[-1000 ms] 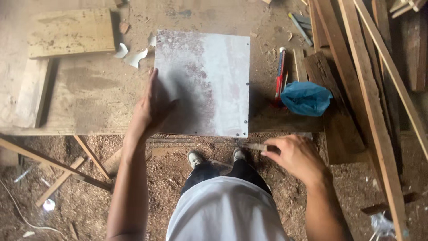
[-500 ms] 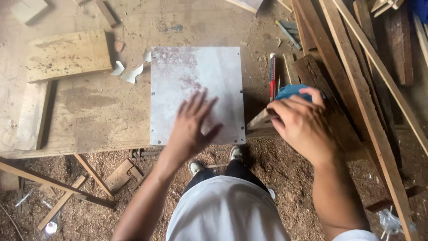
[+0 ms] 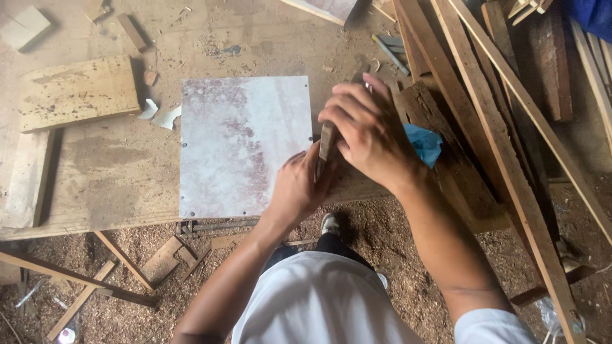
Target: The person smooths the edges of a wooden box with a hand plane, then flips the box over. They brush the top surface with a brush and use a hammer to tap the corners of the box, likely to secure the joints.
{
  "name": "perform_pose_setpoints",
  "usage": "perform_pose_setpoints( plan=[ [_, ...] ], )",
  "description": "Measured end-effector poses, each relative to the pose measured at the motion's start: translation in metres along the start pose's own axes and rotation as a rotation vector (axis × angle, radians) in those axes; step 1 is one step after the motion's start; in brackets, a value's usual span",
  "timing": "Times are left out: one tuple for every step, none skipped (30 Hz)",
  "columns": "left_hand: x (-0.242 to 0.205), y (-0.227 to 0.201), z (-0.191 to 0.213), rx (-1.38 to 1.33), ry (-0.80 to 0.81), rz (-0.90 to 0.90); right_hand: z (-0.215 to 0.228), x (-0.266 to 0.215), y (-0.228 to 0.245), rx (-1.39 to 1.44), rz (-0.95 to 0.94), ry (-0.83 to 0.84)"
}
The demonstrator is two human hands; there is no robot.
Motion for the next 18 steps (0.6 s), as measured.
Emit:
perform_pose_setpoints(
  plan=[
    [0.002,-0.003,0.000,0.017,-0.043,-0.028,0.001,0.000,-0.001,0.018,0.007,0.009],
    [0.001,-0.007,0.001,0.033,-0.081,-0.052,0.002,-0.003,0.000,0.040,0.010,0.022],
    [0.001,-0.007,-0.003,0.024,-0.063,-0.029,0.005,-0.006,0.000,0.060,0.019,0.004],
    [0.000,-0.007,-0.007,0.013,-0.045,-0.003,0.008,-0.009,0.001,0.081,0.029,-0.013],
    [0.000,-0.006,-0.010,0.002,-0.027,0.022,0.010,-0.012,0.001,0.102,0.038,-0.030],
    [0.003,-0.007,-0.013,-0.003,-0.012,0.038,0.011,-0.014,-0.001,0.090,0.037,-0.029],
    [0.005,-0.008,-0.015,-0.008,0.003,0.055,0.011,-0.016,-0.004,0.079,0.036,-0.029],
    [0.004,-0.008,-0.018,-0.016,0.027,0.075,0.010,-0.020,-0.006,0.072,0.028,-0.024],
    [0.003,-0.012,-0.016,-0.044,0.002,0.057,0.009,-0.022,-0.010,0.082,-0.002,-0.033],
    [0.004,-0.015,-0.014,-0.071,-0.029,0.033,0.009,-0.023,-0.016,0.086,-0.028,-0.047],
    [0.006,-0.018,-0.011,-0.097,-0.060,0.008,0.009,-0.023,-0.022,0.090,-0.055,-0.062],
    [0.009,-0.013,-0.015,-0.176,-0.039,0.074,0.011,-0.024,-0.026,0.047,-0.069,-0.120],
    [0.011,-0.009,-0.019,-0.255,-0.018,0.139,0.014,-0.026,-0.030,0.003,-0.082,-0.179],
    [0.012,-0.005,-0.025,-0.335,0.006,0.205,0.016,-0.029,-0.032,-0.040,-0.098,-0.236],
    [0.013,-0.004,-0.026,-0.412,-0.047,0.215,0.013,-0.035,-0.036,0.018,-0.139,-0.238],
    [0.015,-0.001,-0.026,-0.489,-0.103,0.225,0.010,-0.041,-0.040,0.075,-0.177,-0.240],
    [0.017,0.002,-0.027,-0.566,-0.158,0.234,0.006,-0.048,-0.043,0.133,-0.216,-0.242],
    [0.018,0.003,-0.029,-0.643,-0.206,0.230,0.001,-0.055,-0.045,0.159,-0.260,-0.222]
  ],
)
Point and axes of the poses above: each hand's wrist, its own x-axis towards the middle knuckle, its own z-axis out of the back of the hand, y = z × x, the point moved 8 cm from there along x, towards the middle knuckle, and after that the axes turned 7 degrees about x, right-handed, at the moved point
